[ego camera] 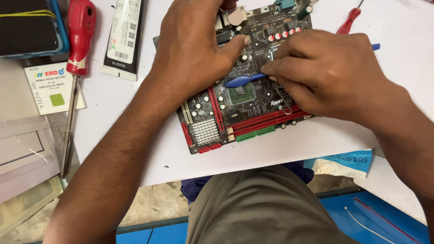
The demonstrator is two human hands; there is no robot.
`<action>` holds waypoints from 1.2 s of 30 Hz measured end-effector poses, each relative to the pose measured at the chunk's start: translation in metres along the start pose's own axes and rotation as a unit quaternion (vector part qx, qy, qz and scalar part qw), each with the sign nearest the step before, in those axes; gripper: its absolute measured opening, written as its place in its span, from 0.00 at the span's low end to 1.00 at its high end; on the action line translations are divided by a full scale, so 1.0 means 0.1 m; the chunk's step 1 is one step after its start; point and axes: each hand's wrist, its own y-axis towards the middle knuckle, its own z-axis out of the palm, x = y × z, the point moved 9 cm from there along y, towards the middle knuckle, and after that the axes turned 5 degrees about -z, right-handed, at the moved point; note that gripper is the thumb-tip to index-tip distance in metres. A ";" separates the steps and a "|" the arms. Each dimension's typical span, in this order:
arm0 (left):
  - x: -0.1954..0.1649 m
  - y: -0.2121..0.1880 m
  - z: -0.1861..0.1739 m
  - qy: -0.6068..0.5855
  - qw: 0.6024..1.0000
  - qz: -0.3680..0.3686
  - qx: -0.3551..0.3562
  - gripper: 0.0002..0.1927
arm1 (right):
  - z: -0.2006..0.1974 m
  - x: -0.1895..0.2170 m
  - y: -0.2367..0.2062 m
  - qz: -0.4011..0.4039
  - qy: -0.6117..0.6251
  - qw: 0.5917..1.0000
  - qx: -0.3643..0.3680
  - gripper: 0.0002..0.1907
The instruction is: The person first wraps rubber bands around a smartphone and sets it aside, then works on a desktop motherboard on the bench. The person removes the CPU from its socket, unscrews parts with a screwdriver, and scrubs the board surface and socket area with a toothbrush.
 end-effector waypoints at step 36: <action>0.08 -0.06 0.05 0.021 1.000 -0.014 0.017 0.21 | 0.05 0.10 -0.06 -0.014 0.031 0.999 0.038 0.10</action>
